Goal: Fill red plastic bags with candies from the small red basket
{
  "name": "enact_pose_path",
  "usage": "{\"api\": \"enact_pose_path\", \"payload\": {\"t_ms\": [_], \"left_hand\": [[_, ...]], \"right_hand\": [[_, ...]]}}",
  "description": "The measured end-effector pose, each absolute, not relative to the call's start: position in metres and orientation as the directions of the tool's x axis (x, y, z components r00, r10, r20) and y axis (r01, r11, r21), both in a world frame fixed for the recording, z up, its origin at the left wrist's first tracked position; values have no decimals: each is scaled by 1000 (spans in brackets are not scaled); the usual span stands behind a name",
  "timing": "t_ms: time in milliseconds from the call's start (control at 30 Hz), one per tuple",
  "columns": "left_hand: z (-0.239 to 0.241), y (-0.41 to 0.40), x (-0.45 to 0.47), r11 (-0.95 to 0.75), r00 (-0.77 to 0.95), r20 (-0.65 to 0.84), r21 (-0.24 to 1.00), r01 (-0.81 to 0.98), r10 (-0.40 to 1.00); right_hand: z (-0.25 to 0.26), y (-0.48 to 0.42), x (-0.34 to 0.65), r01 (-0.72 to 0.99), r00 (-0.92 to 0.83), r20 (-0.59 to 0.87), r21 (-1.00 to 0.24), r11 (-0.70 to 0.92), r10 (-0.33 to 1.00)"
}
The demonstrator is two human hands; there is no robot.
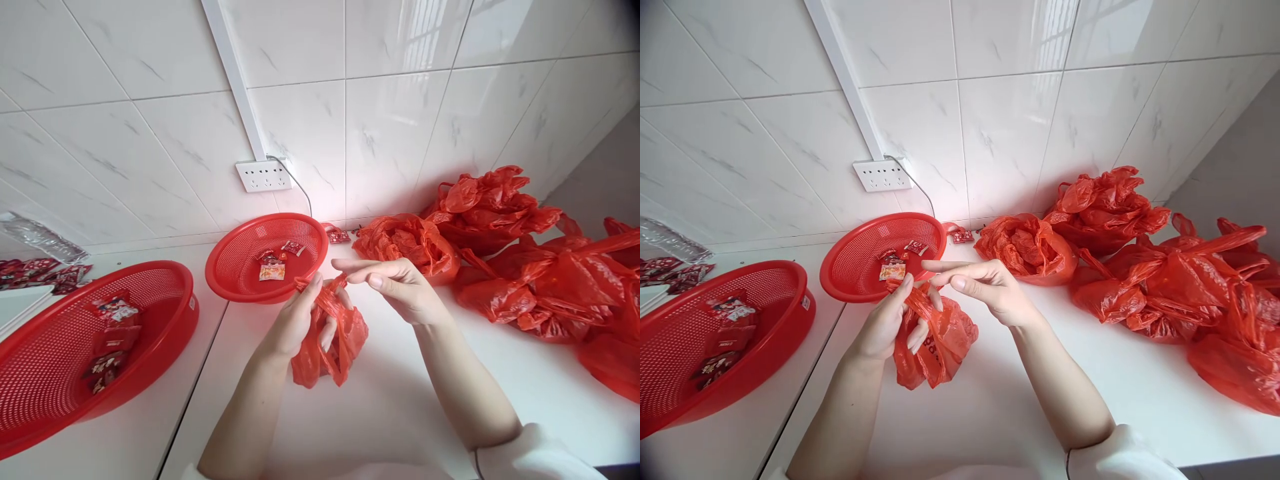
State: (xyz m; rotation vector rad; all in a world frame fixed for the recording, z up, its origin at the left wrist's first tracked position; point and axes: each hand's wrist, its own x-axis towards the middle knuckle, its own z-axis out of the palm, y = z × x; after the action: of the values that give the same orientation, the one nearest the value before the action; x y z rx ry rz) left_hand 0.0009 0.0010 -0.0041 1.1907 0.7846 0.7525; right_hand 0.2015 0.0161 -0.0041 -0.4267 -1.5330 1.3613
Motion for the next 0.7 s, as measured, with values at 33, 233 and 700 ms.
{"api": "enact_pose_path", "payload": {"t_ms": [33, 233, 700], "left_hand": [[-4, 0, 1, 198, 524, -124, 976, -88, 843], [-1, -3, 1, 169, 508, -116, 984, -61, 854], [-7, -21, 32, -98, 437, 94, 995, -14, 894]], "right_hand": [[-3, 14, 202, -335, -436, 440, -889, 312, 785], [1, 9, 200, -298, -436, 439, -894, 334, 785], [-11, 7, 168, -313, -265, 351, -913, 264, 898]]}}
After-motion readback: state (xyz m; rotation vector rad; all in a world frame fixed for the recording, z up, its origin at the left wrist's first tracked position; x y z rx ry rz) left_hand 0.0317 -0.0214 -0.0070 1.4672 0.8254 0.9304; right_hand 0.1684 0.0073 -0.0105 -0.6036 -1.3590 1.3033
